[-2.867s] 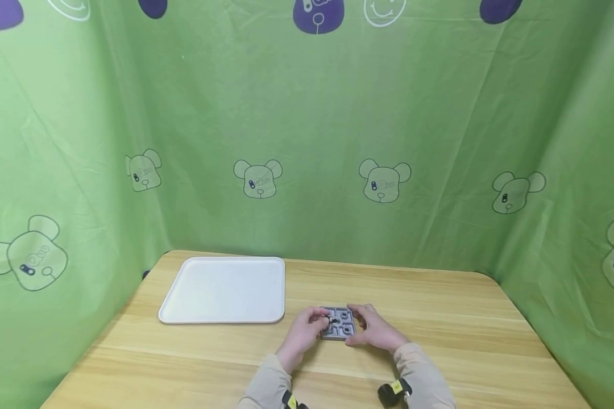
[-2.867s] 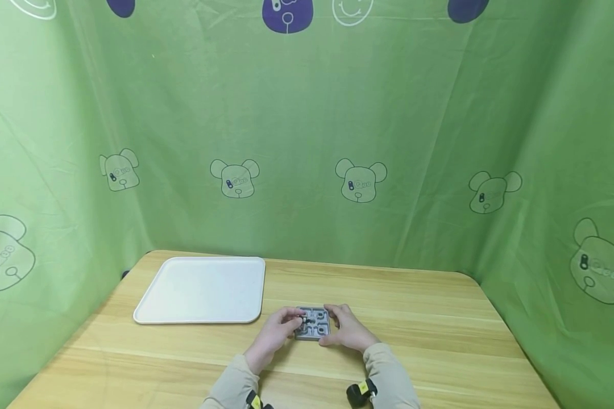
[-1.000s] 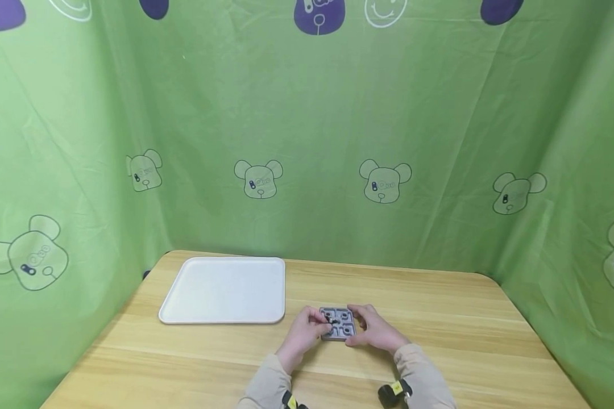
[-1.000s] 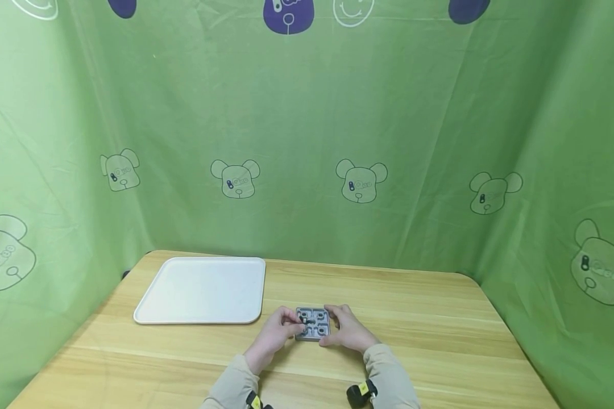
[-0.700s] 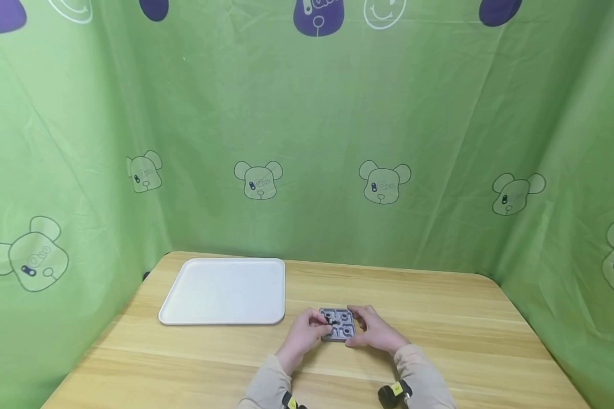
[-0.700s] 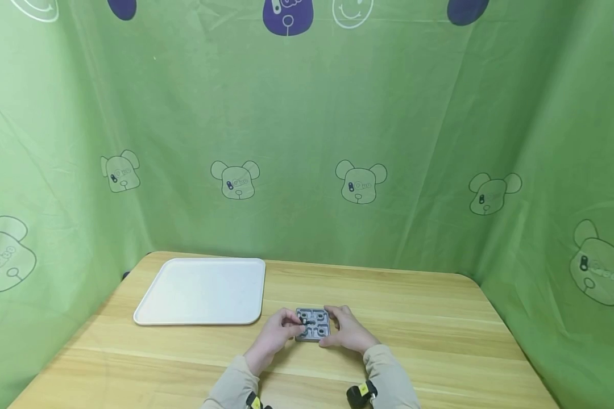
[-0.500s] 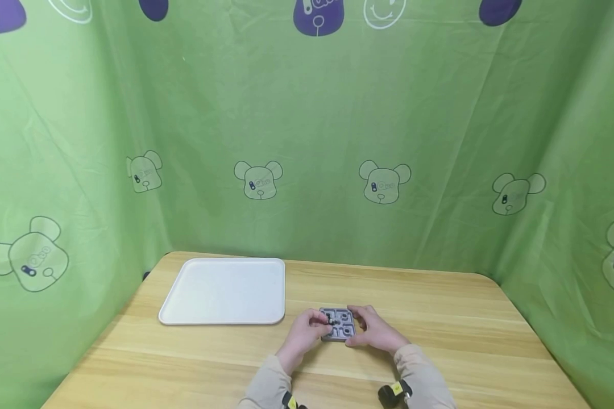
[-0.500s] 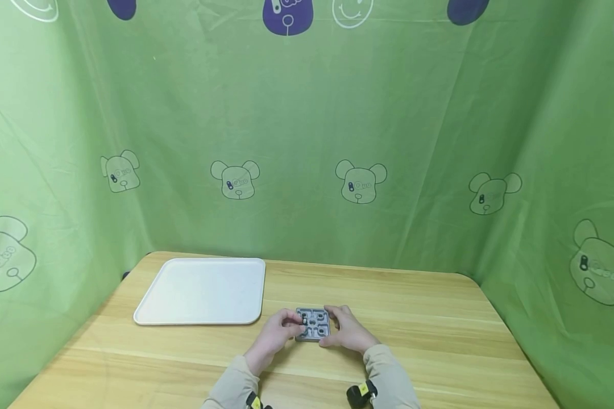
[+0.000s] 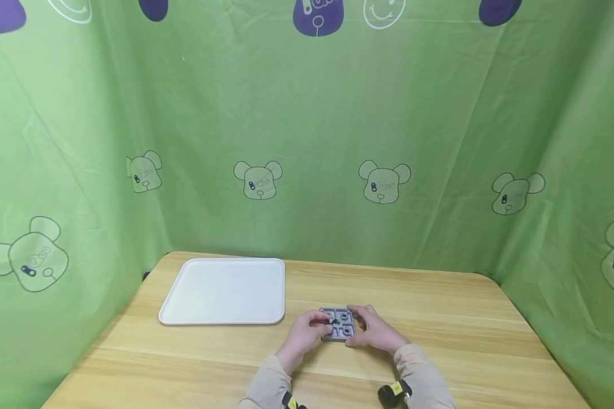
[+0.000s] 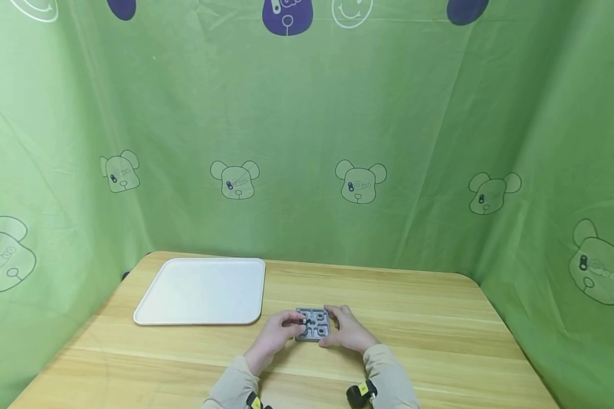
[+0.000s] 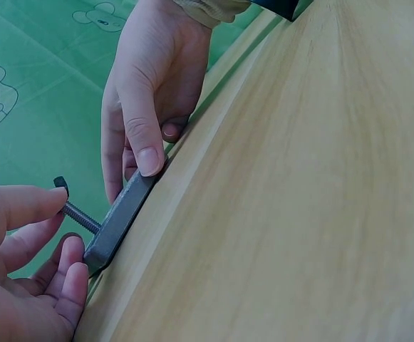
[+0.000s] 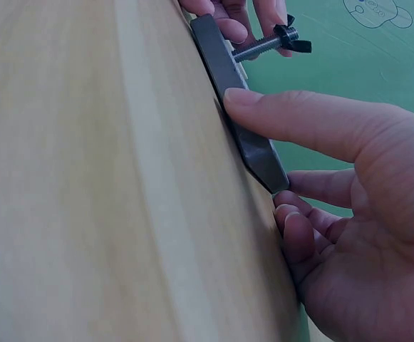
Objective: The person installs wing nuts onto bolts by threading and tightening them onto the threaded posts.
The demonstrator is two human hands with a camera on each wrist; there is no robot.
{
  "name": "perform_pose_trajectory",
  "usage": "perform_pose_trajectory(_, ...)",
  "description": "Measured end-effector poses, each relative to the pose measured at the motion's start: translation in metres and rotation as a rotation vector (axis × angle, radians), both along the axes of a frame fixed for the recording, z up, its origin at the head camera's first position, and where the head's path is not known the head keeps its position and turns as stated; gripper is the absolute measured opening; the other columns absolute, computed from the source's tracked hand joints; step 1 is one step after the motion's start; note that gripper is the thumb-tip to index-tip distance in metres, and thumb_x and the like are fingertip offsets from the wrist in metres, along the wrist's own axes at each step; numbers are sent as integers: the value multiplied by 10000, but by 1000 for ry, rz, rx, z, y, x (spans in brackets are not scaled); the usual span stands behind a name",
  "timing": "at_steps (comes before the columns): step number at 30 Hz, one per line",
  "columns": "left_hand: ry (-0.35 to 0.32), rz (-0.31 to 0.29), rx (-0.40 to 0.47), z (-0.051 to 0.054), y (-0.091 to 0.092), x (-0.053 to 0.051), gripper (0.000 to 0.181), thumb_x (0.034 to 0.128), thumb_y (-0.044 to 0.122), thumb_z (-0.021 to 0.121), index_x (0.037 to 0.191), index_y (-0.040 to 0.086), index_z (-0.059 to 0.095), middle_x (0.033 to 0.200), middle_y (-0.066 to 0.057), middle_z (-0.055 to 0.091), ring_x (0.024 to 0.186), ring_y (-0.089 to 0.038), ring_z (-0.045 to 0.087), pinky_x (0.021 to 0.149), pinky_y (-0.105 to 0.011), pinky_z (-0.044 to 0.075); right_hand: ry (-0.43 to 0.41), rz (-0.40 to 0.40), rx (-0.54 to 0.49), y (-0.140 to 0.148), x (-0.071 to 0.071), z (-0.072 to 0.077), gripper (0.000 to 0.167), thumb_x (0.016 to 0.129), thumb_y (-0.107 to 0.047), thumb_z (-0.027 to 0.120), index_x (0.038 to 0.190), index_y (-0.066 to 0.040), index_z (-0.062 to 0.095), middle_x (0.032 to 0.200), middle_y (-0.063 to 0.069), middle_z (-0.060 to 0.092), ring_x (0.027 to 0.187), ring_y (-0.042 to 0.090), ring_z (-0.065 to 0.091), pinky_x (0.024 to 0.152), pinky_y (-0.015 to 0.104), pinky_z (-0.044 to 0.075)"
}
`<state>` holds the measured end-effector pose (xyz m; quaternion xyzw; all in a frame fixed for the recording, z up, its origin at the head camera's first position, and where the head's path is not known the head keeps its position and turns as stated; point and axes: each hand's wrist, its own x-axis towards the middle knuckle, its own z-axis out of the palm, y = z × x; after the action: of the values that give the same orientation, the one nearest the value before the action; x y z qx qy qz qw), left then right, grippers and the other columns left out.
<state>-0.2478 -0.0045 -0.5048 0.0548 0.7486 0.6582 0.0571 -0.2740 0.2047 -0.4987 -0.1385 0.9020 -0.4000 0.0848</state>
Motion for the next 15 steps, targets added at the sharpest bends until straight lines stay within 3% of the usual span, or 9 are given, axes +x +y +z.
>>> perform_pose_trajectory(5,3,8,-10,1,1,0,300,826,63,688,1117,-4,661,1048,-113,670,904,-164,604,799,-302,532,-2,-6,-3,0,0,0,935,640,-236,861,1436,-24,418,1212,130,497,1110,250,496,995,505,439)
perform_pose_trajectory(15,-10,5,-10,0,0,-1,293,825,66,689,1113,10,673,1045,-103,675,901,-148,601,782,-255,514,-4,-6,-7,0,0,-1,937,638,-235,863,1436,-23,419,1212,131,495,1109,249,497,999,506,437)
